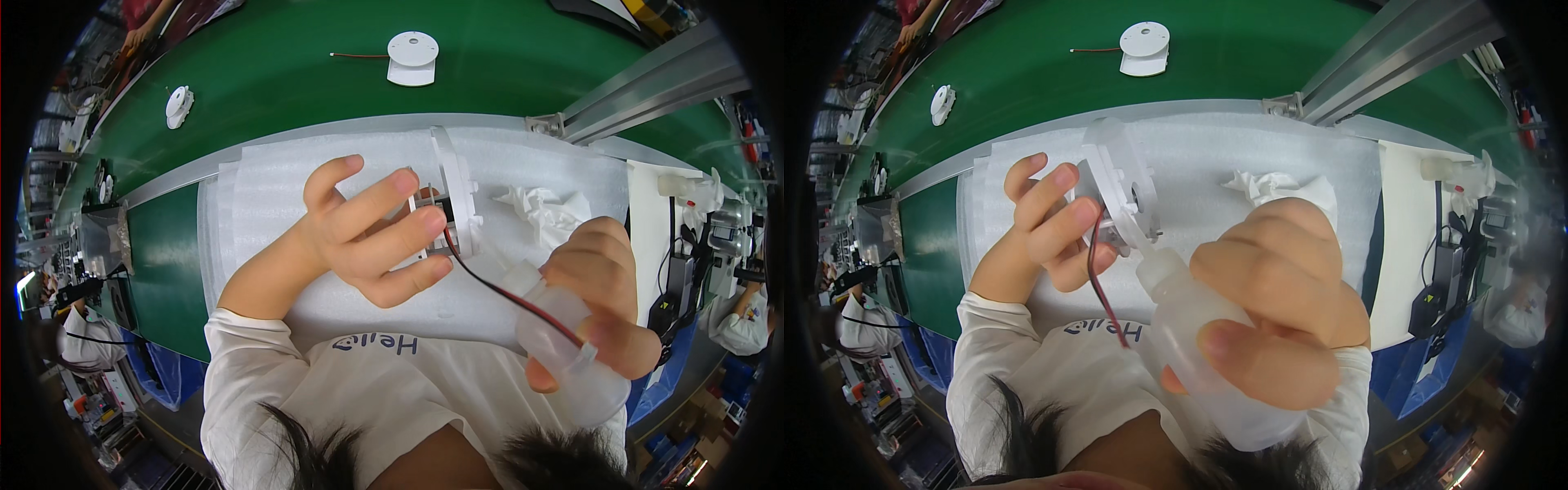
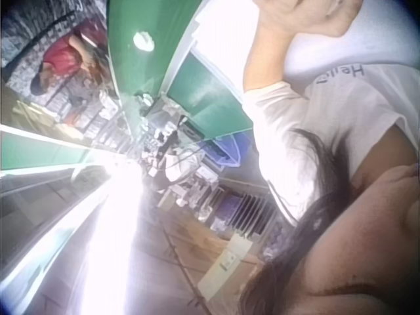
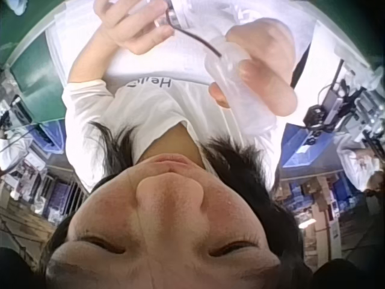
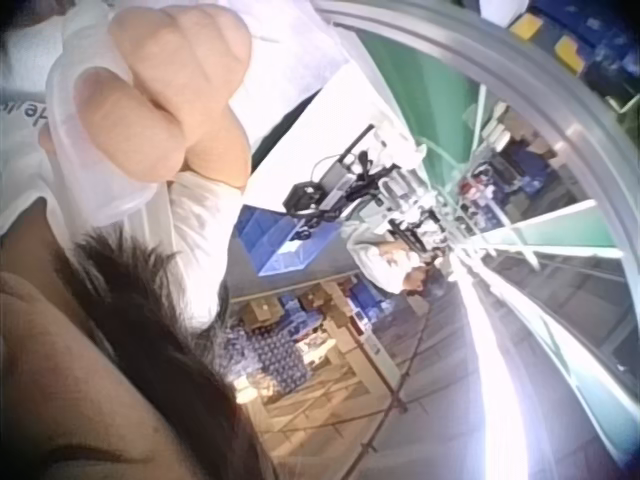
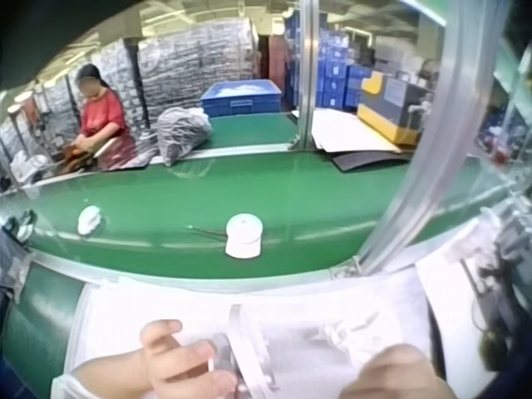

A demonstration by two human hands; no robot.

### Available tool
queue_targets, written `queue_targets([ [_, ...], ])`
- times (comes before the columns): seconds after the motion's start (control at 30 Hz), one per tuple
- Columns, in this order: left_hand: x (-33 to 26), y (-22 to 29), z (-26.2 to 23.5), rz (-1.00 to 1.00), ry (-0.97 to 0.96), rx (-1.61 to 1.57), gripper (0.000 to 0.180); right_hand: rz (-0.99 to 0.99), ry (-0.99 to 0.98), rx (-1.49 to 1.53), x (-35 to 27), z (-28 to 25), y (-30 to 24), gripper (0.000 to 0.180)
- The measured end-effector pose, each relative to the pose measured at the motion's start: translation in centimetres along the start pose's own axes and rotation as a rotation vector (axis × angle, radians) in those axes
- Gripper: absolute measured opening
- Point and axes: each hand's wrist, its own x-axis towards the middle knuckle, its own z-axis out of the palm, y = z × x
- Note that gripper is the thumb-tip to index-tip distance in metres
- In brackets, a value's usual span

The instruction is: Apply cleaning or adhesive liquid to plastic components and wipe with a cloth on an assembly line.

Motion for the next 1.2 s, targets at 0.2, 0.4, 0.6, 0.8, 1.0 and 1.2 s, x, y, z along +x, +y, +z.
queue_targets([
  [0.2,0.1,-0.4,-0.4,-0.117,-0.011,-0.078,0.039,-0.081,-0.033,0.004,0.0,0.2,0.4,0.051],
  [0.4,0.3,-0.2,-0.7,-0.254,-0.048,-0.150,0.042,-0.142,0.071,-0.023,-0.2,1.3,0.9,0.049],
  [0.6,0.2,-0.2,0.2,-0.313,0.035,-0.146,0.057,-0.196,0.084,-0.054,-0.2,1.6,1.2,0.049],
  [0.8,0.3,-0.7,-0.5,-0.488,-0.063,-0.321,0.070,-0.371,0.237,-0.086,0.2,2.5,2.0,0.038],
  [1.0,0.8,-0.6,-1.4,-0.539,-0.183,-0.350,0.078,-0.331,0.183,-0.090,0.4,2.2,1.7,0.040],
  [1.2,0.7,-0.5,-1.2,-0.557,-0.097,-0.359,0.071,-0.297,0.011,-0.060,-0.2,1.5,1.7,0.055],
])
